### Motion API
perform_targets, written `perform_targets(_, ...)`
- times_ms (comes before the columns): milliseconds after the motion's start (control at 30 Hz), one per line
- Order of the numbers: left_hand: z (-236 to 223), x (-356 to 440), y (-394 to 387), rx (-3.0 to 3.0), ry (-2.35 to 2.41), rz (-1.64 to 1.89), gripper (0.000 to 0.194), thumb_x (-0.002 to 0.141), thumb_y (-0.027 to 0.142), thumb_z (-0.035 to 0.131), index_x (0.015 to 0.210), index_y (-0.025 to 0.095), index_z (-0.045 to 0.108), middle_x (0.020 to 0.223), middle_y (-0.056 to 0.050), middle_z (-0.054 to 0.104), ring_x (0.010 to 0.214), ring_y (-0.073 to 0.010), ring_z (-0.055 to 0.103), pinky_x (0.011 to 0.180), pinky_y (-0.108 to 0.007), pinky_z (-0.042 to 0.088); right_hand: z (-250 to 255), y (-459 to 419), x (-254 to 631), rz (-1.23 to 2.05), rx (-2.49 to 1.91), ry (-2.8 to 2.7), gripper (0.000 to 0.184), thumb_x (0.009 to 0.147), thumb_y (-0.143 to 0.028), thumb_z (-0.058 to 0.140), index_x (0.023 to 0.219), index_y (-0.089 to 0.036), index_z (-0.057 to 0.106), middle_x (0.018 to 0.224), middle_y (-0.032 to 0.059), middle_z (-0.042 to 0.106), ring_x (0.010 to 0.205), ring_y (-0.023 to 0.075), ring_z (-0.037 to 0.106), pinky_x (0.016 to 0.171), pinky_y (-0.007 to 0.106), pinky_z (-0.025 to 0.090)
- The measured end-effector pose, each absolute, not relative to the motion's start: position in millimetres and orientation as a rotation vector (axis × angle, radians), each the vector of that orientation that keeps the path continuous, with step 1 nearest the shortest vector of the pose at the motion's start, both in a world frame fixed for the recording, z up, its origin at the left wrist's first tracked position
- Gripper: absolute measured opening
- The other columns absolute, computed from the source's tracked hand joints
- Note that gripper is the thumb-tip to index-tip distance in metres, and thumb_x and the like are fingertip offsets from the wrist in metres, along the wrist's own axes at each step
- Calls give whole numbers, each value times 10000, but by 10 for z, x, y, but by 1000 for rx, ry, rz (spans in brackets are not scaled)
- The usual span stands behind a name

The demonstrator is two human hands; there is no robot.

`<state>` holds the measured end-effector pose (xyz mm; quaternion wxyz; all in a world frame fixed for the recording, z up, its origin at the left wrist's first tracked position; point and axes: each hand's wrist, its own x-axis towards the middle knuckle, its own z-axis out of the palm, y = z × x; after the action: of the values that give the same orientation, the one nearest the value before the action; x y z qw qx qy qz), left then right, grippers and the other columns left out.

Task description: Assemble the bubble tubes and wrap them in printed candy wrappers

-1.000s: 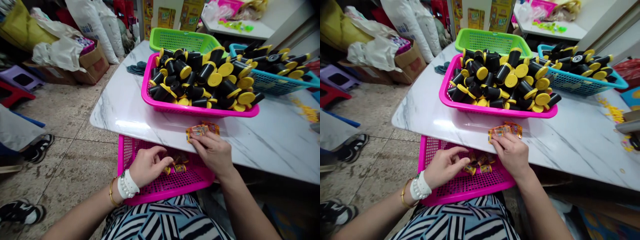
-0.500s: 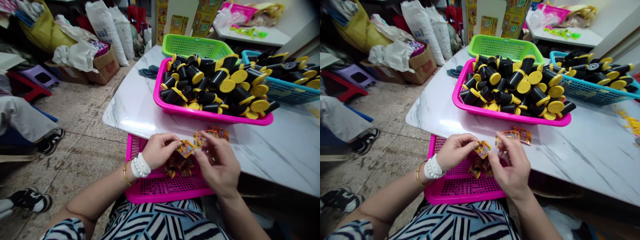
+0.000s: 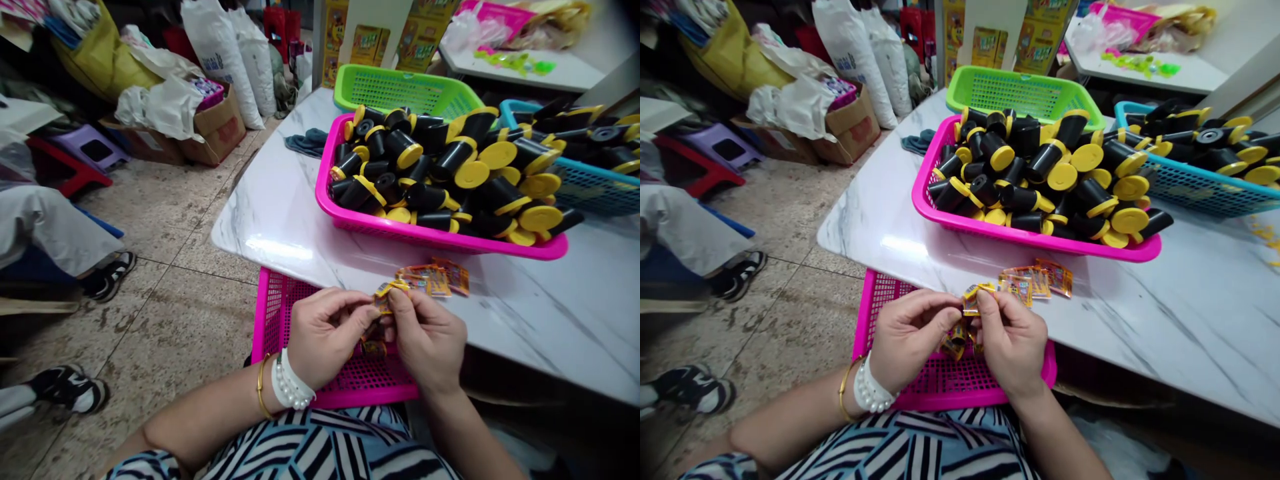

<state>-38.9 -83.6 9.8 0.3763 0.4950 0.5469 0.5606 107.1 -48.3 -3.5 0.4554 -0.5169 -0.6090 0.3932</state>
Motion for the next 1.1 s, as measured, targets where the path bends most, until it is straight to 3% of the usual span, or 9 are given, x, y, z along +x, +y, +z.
perform_targets(167,43,-396,-779,1130,1397,1468,143,809,237,720,910,149,769,775,-62,722,633,-121,628,601,-230,518,-49,-493,1046,960,-1239,-1605,303,920,-310,610,649,-178,645,487,-38,555,436,87,491,461,199,419)
perform_targets(300,23,-453,-753,866,1319,1386,159,814,293,704,849,141,735,593,-3,638,404,-56,456,390,-177,370,-56,-516,1055,977,-1235,-1651,283,919,-297,613,666,-176,653,495,-39,554,434,87,486,467,204,406)
perform_targets(400,14,-467,-795,807,1281,1325,188,810,319,700,831,134,723,545,10,598,377,-51,422,359,-168,322,-51,-542,1044,935,-1208,-1658,314,928,-279,601,631,-177,622,509,-37,547,451,86,485,486,208,402)
perform_targets(567,42,-482,-837,927,1297,1421,162,760,285,751,818,134,757,712,-46,660,619,-120,590,574,-227,500,-18,-548,972,752,-1097,-1829,329,928,-226,583,604,-175,560,542,-37,496,496,87,451,509,215,374)
perform_targets(767,140,-607,-775,951,1333,1449,114,739,250,773,687,151,749,750,-56,672,719,-136,618,666,-228,511,92,-450,874,621,-1023,-2046,380,957,-219,523,580,-187,494,537,-40,450,481,90,423,491,231,339)
perform_targets(867,222,-656,-715,826,1275,1373,201,764,330,753,716,137,723,538,-5,601,465,-87,515,439,-181,396,254,-298,912,546,-949,-2090,280,950,-220,549,679,-190,614,584,-21,542,524,109,502,521,236,392)
perform_targets(967,333,-675,-601,766,1200,1333,261,784,387,729,751,135,674,400,56,489,310,-54,380,331,-155,236,489,-18,1029,214,-972,-2041,110,921,-229,599,904,-200,704,789,33,664,718,159,616,692,279,483)
perform_targets(1033,406,-671,-491,762,1150,1319,257,780,375,735,835,129,682,445,41,548,305,-53,405,326,-149,245,635,233,1104,-144,-1099,-2029,204,901,-268,620,1072,-196,706,956,87,675,883,227,623,806,352,492)
perform_targets(1100,462,-654,-369,739,1092,1296,291,768,351,750,929,115,698,516,15,609,322,-48,432,340,-148,290,738,490,1140,-420,-1273,-2095,305,875,-316,634,1142,-184,701,1001,117,652,926,280,596,774,394,495)
